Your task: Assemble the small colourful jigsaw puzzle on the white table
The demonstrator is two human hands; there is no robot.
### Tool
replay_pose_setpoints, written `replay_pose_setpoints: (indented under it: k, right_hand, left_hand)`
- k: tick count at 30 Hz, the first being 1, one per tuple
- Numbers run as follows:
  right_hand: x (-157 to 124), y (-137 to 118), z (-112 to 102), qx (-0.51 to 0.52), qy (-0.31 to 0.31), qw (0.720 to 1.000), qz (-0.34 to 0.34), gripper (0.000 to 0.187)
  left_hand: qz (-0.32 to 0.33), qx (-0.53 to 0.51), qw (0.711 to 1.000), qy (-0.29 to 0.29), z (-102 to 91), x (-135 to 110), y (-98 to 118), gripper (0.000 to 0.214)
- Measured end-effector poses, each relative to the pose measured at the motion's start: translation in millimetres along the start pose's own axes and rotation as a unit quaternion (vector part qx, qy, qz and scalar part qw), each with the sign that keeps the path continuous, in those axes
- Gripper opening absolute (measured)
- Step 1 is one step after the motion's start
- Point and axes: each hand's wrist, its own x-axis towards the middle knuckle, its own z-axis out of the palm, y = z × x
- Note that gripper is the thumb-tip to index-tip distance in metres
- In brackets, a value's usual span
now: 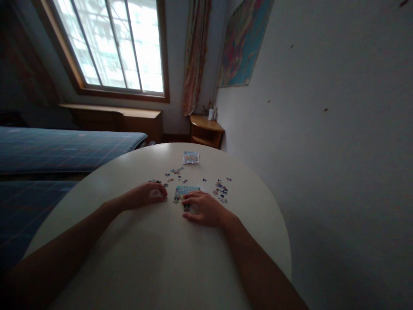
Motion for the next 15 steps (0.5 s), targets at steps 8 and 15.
replay_pose_setpoints:
  k: [8, 15]
  right_hand:
    - [0.1, 1.8, 2.0, 0.003, 0.008, 1.0, -0.006, 0.04]
    - [0.0, 1.7, 2.3, -0.004, 0.006, 1.0, 0.0, 0.039]
  left_hand:
    - [0.015, 0.027, 0.999, -0.011, 2.7, -2.0, 2.6, 0.027]
    - [0.016, 0.053, 0.998, -0.01, 5.3, -0.2, -5.8, 0.026]
